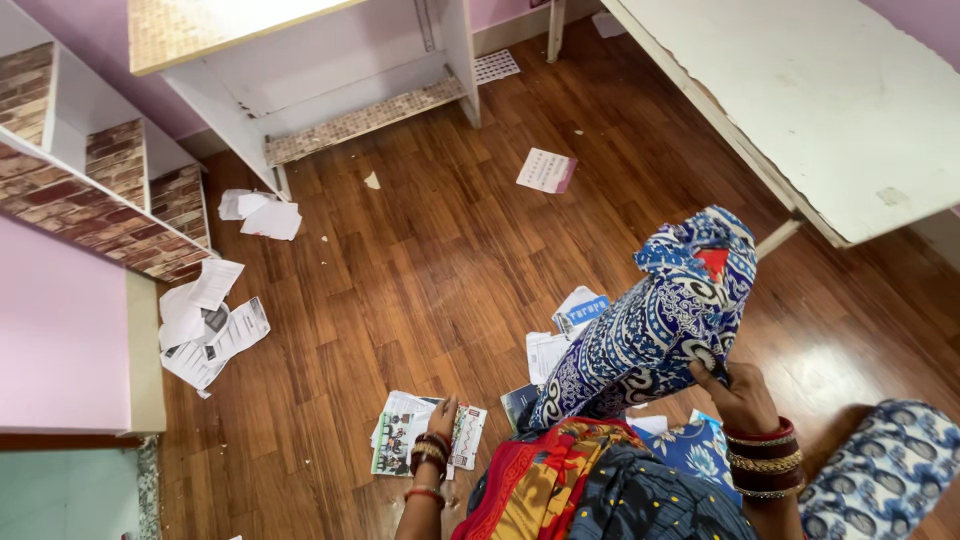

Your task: The person folds a blue and white patterned pillowcase and a red floral pillowcase by hand on a white surface and then places them inside a low shelf.

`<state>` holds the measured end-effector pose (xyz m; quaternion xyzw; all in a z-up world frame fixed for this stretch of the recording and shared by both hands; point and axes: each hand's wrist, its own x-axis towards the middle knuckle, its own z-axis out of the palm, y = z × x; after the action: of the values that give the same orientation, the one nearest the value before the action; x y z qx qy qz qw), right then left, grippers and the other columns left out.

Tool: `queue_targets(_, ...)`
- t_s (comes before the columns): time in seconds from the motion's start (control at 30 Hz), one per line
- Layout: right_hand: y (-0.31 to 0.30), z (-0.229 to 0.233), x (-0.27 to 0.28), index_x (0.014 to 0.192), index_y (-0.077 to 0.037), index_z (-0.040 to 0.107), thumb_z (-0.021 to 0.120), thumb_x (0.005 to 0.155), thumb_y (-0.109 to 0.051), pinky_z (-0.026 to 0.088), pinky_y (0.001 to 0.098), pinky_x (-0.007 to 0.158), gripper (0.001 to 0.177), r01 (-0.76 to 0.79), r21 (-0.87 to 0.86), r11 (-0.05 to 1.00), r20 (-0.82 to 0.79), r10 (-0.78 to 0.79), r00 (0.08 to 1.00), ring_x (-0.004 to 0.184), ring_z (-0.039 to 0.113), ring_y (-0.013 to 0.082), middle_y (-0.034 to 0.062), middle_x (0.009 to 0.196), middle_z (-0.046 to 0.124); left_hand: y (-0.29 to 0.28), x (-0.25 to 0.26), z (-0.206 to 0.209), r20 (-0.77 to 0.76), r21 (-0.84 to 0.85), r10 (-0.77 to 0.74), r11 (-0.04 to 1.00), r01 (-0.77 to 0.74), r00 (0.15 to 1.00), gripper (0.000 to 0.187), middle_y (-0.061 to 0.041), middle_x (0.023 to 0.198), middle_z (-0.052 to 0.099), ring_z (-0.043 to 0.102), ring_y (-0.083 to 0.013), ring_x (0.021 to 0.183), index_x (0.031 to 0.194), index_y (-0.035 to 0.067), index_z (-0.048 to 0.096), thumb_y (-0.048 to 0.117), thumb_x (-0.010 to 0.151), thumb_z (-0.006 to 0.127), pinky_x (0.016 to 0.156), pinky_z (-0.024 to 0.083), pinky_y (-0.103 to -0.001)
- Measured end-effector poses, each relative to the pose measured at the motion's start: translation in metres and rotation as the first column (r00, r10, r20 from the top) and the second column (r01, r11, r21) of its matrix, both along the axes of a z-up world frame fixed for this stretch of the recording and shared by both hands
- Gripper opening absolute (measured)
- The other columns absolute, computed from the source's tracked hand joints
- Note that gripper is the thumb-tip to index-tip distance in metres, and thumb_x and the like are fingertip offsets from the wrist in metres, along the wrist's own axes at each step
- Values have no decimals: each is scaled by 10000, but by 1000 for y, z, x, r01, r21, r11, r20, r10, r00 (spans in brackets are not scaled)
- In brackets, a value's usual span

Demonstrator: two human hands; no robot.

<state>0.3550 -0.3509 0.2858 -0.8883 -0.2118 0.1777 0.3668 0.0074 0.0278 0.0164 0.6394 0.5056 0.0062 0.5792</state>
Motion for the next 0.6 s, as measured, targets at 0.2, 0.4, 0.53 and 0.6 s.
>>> queue_targets(0.2,98,35,30,837,-29,680,630,964,-201,428,276,566,220,-242,697,675,69,273,959,639,564,102,22,716,631,60,145,41,282,-507,280,856,-105,917,910,-202,1576,250,215,-447,1467,1546,142,348,783,912,467,1119,186,-656)
queue_targets(0.4,188,-2,78,660,-30,666,666,928,-169,385,305,484,302,-399,594,699,22,481,876,514,531,118,26,563,613,76,237,44,599,-477,36,818,321,800,786,-125,1597,456,432,-297,1447,1558,112,428,648,985,470,1195,346,-430)
queue_targets(0.53,245,-8,141,674,-17,678,677,947,-190,380,308,480,324,-329,554,765,12,388,922,501,527,131,45,546,631,125,310,59,735,-244,-192,820,517,651,703,-109,1623,429,398,-235,1485,1569,87,389,561,1052,438,1234,295,-366)
queue_targets(0.6,279,-3,178,774,-9,706,649,947,-198,412,296,489,262,-234,594,770,-45,322,946,529,555,132,56,589,655,167,356,73,649,-77,-361,845,530,670,660,-127,1612,444,396,-221,1488,1559,56,394,517,1087,406,1228,291,-357)
